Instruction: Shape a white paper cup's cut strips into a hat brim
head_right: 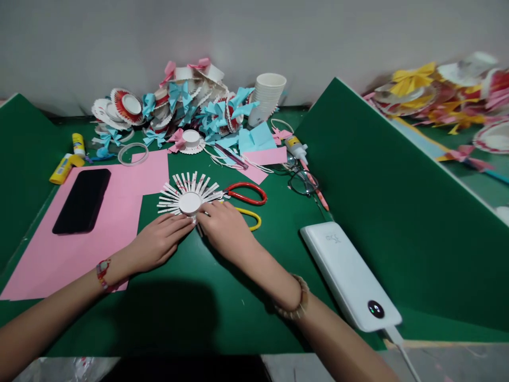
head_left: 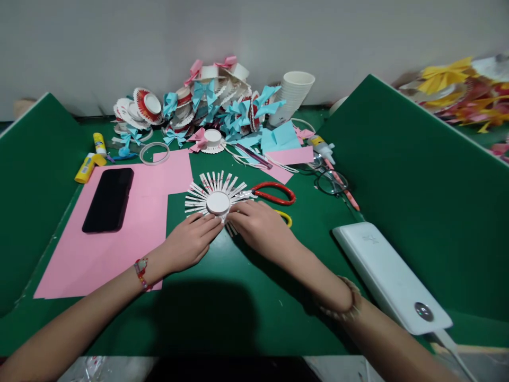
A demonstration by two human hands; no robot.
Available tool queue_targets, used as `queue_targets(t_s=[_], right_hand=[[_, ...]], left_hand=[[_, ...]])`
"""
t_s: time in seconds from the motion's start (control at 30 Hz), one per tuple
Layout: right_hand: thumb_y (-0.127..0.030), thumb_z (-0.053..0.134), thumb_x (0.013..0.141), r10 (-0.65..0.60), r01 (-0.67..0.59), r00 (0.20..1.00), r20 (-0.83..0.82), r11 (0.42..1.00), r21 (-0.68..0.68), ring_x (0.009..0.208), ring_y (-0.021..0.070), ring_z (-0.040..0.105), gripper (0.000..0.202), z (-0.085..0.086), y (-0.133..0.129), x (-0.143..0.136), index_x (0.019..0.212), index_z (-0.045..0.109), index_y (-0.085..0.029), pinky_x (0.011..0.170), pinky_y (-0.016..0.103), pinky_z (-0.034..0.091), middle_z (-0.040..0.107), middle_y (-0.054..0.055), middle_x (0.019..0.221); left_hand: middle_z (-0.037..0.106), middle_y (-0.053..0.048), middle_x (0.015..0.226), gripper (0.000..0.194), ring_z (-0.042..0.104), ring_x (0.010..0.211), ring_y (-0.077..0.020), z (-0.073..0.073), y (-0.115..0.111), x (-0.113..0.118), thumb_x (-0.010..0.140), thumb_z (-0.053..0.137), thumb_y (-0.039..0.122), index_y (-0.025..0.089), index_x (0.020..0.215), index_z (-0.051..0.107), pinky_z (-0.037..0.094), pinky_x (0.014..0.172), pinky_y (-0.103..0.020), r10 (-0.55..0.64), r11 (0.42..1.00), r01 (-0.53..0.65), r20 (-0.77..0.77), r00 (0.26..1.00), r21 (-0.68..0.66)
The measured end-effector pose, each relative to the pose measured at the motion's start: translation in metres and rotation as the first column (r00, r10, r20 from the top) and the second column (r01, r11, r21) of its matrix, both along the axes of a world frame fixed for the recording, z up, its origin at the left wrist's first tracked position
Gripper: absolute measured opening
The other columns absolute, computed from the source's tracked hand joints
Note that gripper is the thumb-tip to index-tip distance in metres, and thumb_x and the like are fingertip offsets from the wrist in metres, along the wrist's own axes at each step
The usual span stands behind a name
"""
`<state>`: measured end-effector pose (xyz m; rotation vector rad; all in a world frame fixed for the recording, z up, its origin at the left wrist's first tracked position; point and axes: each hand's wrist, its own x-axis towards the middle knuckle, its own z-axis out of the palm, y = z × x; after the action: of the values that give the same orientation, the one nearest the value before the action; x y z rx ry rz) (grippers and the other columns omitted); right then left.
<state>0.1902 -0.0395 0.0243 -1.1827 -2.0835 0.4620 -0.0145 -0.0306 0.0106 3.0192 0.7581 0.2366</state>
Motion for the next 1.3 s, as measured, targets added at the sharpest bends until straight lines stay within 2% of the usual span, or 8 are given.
queue_targets(t_s=[0.17, 0.27, 0.37, 0.5, 0.6, 0.7, 0.9, 1.3], right_hand=[[-0.013, 0.048, 0.086, 0.067, -0.079, 0.929, 0.363, 0.997, 0.019, 0.077, 0.0207, 0.056, 0.018, -0.013, 0.008, 0.007, 0.083, 0.066, -0.017, 0.066, 0.033, 0.037, 0.066, 0.010, 0.084], [-0.017, 0.048, 0.088, 0.034, -0.039, 0.958, 0.283, 0.999, 0.014, 0.078, 0.0201, 0.057, 0.018, -0.019, 0.007, 0.009, 0.085, 0.065, -0.016, 0.068, 0.032, 0.040, 0.066, 0.010, 0.083], [-0.016, 0.051, 0.086, 0.028, -0.026, 0.998, 0.061, 0.999, -0.034, 0.079, 0.0187, 0.059, 0.013, -0.022, 0.005, 0.007, 0.085, 0.063, -0.016, 0.070, 0.031, 0.045, 0.066, 0.008, 0.082], [-0.014, 0.053, 0.083, 0.059, -0.062, 0.992, -0.116, 0.998, -0.029, 0.075, 0.0162, 0.061, 0.009, -0.020, 0.002, 0.002, 0.085, 0.060, -0.018, 0.069, 0.030, 0.047, 0.067, 0.005, 0.080], [-0.013, 0.053, 0.081, 0.048, -0.058, 0.991, -0.128, 0.995, -0.077, 0.070, 0.0148, 0.059, 0.009, -0.018, -0.001, 0.000, 0.086, 0.058, -0.019, 0.064, 0.027, 0.046, 0.065, 0.003, 0.076], [-0.013, 0.051, 0.080, -0.032, 0.011, 0.986, -0.164, 0.992, -0.127, 0.062, 0.0130, 0.056, 0.009, -0.019, -0.001, -0.003, 0.084, 0.056, -0.019, 0.058, 0.024, 0.045, 0.063, 0.002, 0.072], [-0.009, 0.048, 0.077, -0.129, 0.114, 0.984, -0.123, 0.986, -0.119, 0.065, 0.0150, 0.054, 0.011, -0.026, 0.001, -0.007, 0.079, 0.054, -0.018, 0.059, 0.026, 0.044, 0.061, 0.004, 0.074], [-0.005, 0.046, 0.076, -0.095, 0.086, 0.993, -0.063, 0.988, -0.127, 0.072, 0.0176, 0.054, 0.017, -0.025, 0.002, -0.009, 0.074, 0.058, -0.016, 0.066, 0.029, 0.044, 0.058, 0.007, 0.076]], left_hand=[[0.055, -0.018, 0.127, 0.043, 0.051, 0.116, -0.0270, 0.001, 0.000, 0.000, 0.085, 0.034, 0.011, 0.006, 0.125, 0.049, 0.041, 0.096, -0.045, 0.000, 0.999, 0.000, -0.002, 1.000, -0.049], [0.054, -0.017, 0.129, 0.044, 0.051, 0.116, -0.0262, 0.003, 0.001, 0.001, 0.085, 0.033, 0.011, 0.007, 0.125, 0.049, 0.041, 0.094, -0.044, -0.005, 0.998, 0.005, 0.001, 1.000, -0.064], [0.056, -0.015, 0.127, 0.043, 0.052, 0.116, -0.0239, 0.005, 0.004, 0.000, 0.084, 0.032, 0.009, 0.008, 0.123, 0.050, 0.041, 0.093, -0.040, -0.014, 0.997, 0.016, 0.026, 1.000, -0.081], [0.056, -0.014, 0.128, 0.045, 0.049, 0.119, -0.0221, 0.005, 0.006, -0.002, 0.083, 0.031, 0.007, 0.008, 0.125, 0.048, 0.039, 0.093, -0.039, -0.022, 0.993, 0.025, 0.033, 0.999, -0.112], [0.054, -0.014, 0.130, 0.049, 0.048, 0.121, -0.0214, 0.003, 0.006, -0.004, 0.082, 0.031, 0.006, 0.009, 0.129, 0.044, 0.038, 0.094, -0.039, -0.019, 0.992, 0.023, 0.031, 0.999, -0.123], [0.054, -0.014, 0.130, 0.047, 0.048, 0.121, -0.0218, 0.001, 0.005, -0.004, 0.083, 0.032, 0.006, 0.009, 0.128, 0.046, 0.037, 0.094, -0.038, -0.021, 0.995, 0.024, 0.032, 0.999, -0.100], [0.058, -0.013, 0.126, 0.041, 0.053, 0.116, -0.0227, -0.001, 0.004, -0.001, 0.085, 0.032, 0.007, 0.007, 0.122, 0.051, 0.038, 0.092, -0.036, -0.034, 0.999, 0.033, 0.032, 0.999, 0.026], [0.059, -0.011, 0.125, 0.040, 0.054, 0.115, -0.0213, 0.000, 0.006, 0.000, 0.086, 0.032, 0.008, 0.009, 0.121, 0.052, 0.036, 0.090, -0.034, -0.048, 0.997, 0.046, 0.033, 0.998, 0.061]])
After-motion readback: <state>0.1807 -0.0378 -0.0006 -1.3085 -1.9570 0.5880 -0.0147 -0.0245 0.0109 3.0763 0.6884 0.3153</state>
